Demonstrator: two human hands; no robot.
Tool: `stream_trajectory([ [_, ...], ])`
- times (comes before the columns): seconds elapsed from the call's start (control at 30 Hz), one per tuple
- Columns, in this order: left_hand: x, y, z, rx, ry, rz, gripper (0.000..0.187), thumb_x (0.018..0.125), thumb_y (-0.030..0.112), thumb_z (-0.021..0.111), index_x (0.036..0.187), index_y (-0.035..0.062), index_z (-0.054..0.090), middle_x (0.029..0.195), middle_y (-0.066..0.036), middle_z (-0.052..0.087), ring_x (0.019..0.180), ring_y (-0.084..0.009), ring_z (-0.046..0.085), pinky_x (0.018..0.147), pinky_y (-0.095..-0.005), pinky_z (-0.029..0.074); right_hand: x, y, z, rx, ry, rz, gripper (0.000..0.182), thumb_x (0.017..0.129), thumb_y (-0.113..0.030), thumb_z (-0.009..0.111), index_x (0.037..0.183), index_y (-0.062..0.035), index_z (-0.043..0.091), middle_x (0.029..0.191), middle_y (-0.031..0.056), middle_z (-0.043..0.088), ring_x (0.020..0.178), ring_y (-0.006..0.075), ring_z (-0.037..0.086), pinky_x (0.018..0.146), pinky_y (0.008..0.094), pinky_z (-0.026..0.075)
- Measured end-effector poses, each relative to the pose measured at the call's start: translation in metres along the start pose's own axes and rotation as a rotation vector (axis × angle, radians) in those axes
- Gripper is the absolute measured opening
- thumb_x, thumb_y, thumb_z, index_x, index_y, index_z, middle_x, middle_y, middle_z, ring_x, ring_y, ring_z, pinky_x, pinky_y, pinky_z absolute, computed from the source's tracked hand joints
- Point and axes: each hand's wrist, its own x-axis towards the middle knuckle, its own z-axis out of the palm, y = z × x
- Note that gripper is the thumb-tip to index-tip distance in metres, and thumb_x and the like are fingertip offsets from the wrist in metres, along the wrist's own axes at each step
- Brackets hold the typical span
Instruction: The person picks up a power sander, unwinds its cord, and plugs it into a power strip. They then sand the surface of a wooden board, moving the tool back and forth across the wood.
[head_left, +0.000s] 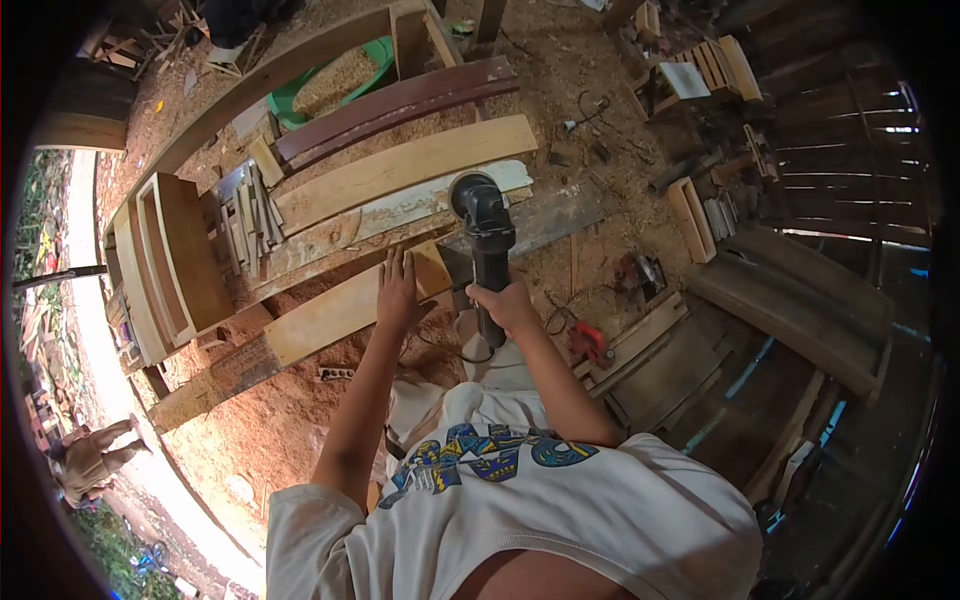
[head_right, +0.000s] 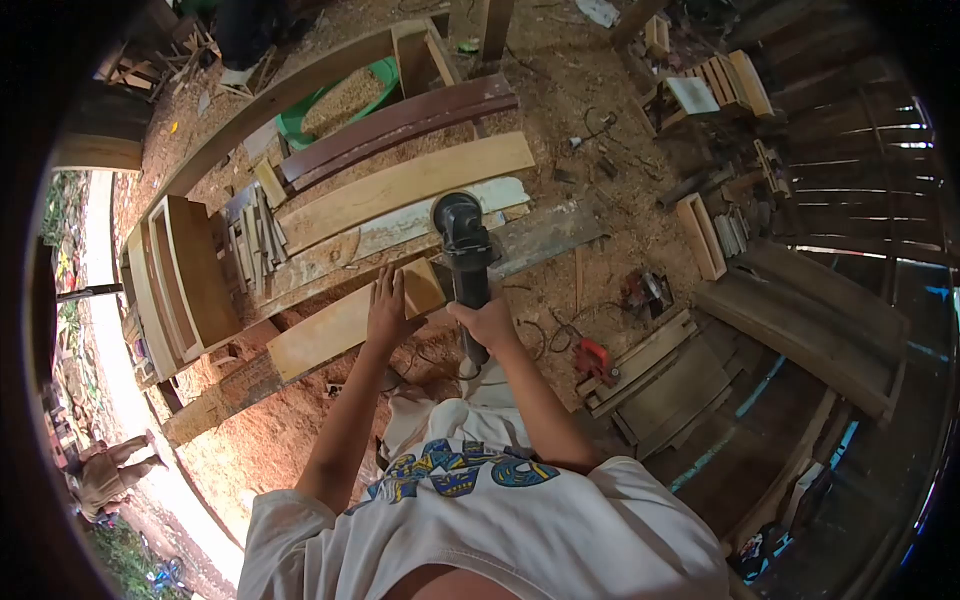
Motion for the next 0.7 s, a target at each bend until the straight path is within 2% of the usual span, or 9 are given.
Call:
stream_trajectory([
  [0.07,0.018,0.005,0.012,0.120,-0.093,-0.101,0.128,0.067,0.039,0.097,0.165,0.0006,0.024,0.172,-0.020,0.026,0.162,-0.0381,0.019,0.132,-0.0540,0.018,0.010,0.006,-0.012,-0.041,-0.015,0.046,0.022,0.084,-0.014,0.083,0.097,-0.0009,0.071,0.082,0.0076,0.072,0.071,0.0168,0.069,0.064,0.0363,0.054],
  [0.1,0.026,0.006,0.017,0.121,-0.106,-0.105,0.128,0.067,0.039,0.097,0.165,0.0006,0.024,0.172,-0.020,0.026,0.162,-0.0381,0.019,0.132,-0.0540,0.018,0.012,0.002,-0.016,-0.061,-0.043,0.072,0.022,0.084,-0.014,0.083,0.097,-0.0011,0.071,0.082,0.0073,0.072,0.071,0.0166,0.069,0.064,0.0362,0.054],
  [0.27,0.052,0.005,0.035,0.206,-0.193,-0.200,0.139,0.058,0.047,0.099,0.164,0.0016,0.023,0.161,-0.017,0.040,0.157,-0.0357,0.029,0.132,-0.0581,0.015,0.026,0.017,-0.031,-0.128,-0.080,0.219,0.032,0.080,-0.020,0.086,0.100,-0.0020,0.070,0.086,0.0049,0.067,0.078,0.0186,0.065,0.071,0.0402,0.052],
  [0.47,0.056,0.001,0.040,0.205,-0.258,-0.223,0.135,0.058,0.042,0.098,0.163,0.0011,0.023,0.157,-0.015,0.042,0.152,-0.0359,0.034,0.131,-0.0585,0.015,0.030,0.018,-0.033,-0.144,-0.101,0.221,0.038,0.078,-0.022,0.085,0.107,-0.0033,0.069,0.095,0.0061,0.068,0.087,0.0192,0.066,0.077,0.0395,0.052],
  [0.5,0.053,0.001,0.040,0.203,-0.258,-0.229,0.135,0.058,0.042,0.098,0.163,0.0011,0.023,0.157,-0.015,0.042,0.152,-0.0359,0.034,0.131,-0.0585,0.015,0.030,0.020,-0.032,-0.153,-0.080,0.175,0.035,0.079,-0.019,0.085,0.106,-0.0023,0.068,0.088,0.0057,0.069,0.077,0.0173,0.066,0.071,0.0375,0.053],
  [0.53,0.047,0.001,0.041,0.163,-0.168,-0.181,0.136,0.060,0.042,0.098,0.165,0.0016,0.021,0.161,-0.016,0.038,0.155,-0.0365,0.030,0.132,-0.0574,0.015,0.031,0.023,-0.031,-0.164,-0.061,0.128,0.033,0.080,-0.015,0.084,0.105,-0.0013,0.068,0.080,0.0054,0.070,0.067,0.0155,0.067,0.064,0.0355,0.054],
  [0.6,0.037,-0.001,0.043,0.124,-0.075,-0.141,0.137,0.062,0.042,0.097,0.166,0.0020,0.019,0.165,-0.017,0.034,0.157,-0.0371,0.027,0.132,-0.0563,0.016,0.033,0.026,-0.031,-0.176,-0.082,0.136,0.032,0.080,-0.015,0.084,0.104,-0.0014,0.068,0.080,0.0055,0.071,0.067,0.0154,0.067,0.064,0.0352,0.054],
  [0.67,0.028,-0.003,0.048,0.116,-0.004,-0.070,0.129,0.070,0.041,0.095,0.169,0.0053,0.019,0.173,-0.022,0.021,0.162,-0.0404,0.018,0.132,-0.0557,0.015,0.033,0.030,-0.031,-0.188,-0.094,0.145,0.032,0.080,-0.015,0.084,0.104,-0.0015,0.068,0.079,0.0056,0.071,0.067,0.0153,0.067,0.064,0.0349,0.054],
  [0.7,0.024,-0.004,0.051,0.114,-0.004,-0.074,0.129,0.070,0.041,0.095,0.169,0.0053,0.019,0.173,-0.022,0.021,0.162,-0.0404,0.018,0.132,-0.0557,0.015,0.033,0.032,-0.031,-0.168,-0.108,0.191,0.037,0.079,-0.018,0.084,0.109,-0.0022,0.070,0.089,0.0071,0.072,0.077,0.0179,0.068,0.072,0.0367,0.055],
])
